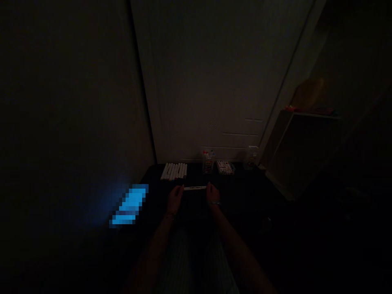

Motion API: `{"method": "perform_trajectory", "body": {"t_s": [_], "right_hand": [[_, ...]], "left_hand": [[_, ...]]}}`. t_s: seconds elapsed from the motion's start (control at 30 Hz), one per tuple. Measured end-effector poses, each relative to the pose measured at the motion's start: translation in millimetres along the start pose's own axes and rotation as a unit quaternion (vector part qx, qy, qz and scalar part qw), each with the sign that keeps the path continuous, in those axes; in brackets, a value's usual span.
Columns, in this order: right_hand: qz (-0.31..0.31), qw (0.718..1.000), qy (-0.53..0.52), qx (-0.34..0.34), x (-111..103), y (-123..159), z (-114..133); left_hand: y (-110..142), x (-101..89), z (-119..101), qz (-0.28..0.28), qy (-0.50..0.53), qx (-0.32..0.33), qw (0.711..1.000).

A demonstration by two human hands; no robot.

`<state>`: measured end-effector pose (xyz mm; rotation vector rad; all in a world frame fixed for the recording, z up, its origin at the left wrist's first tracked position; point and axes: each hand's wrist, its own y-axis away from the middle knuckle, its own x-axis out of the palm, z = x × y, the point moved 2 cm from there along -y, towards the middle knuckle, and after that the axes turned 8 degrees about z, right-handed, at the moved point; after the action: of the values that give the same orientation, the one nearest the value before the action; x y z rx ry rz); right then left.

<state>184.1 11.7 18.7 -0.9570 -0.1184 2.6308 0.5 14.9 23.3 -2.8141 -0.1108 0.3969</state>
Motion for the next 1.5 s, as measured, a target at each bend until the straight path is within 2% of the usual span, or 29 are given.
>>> {"method": "perform_trajectory", "body": {"t_s": [0.2,0.33,0.73,1.13,1.37,1.5], "right_hand": [[-0.006,1.0,0.002,0.01,0.9,0.1,-1.1],[0.001,1.0,-0.004,0.01,1.1,0.0,-0.5],[-0.02,1.0,0.009,0.002,0.9,-1.2,-2.5],[0.007,0.999,-0.034,-0.023,-1.3,1.7,2.1],[0.014,0.999,-0.029,0.004,0.4,0.1,-1.9],[0.01,0.999,-0.031,-0.003,2.9,-1.4,-6.2]], "left_hand": [[-2.0,0.4,3.9,0.015,-0.001,0.0,1.0],[-0.6,0.0,3.0,0.003,-0.006,0.002,1.0],[-3.6,1.8,7.3,0.007,0.046,0.001,0.999],[-2.4,2.3,6.9,0.014,0.027,-0.001,1.0],[-1.7,3.8,3.2,0.026,0.043,0.002,0.999],[-3.7,4.8,6.8,0.027,0.047,0.016,0.998]]}}
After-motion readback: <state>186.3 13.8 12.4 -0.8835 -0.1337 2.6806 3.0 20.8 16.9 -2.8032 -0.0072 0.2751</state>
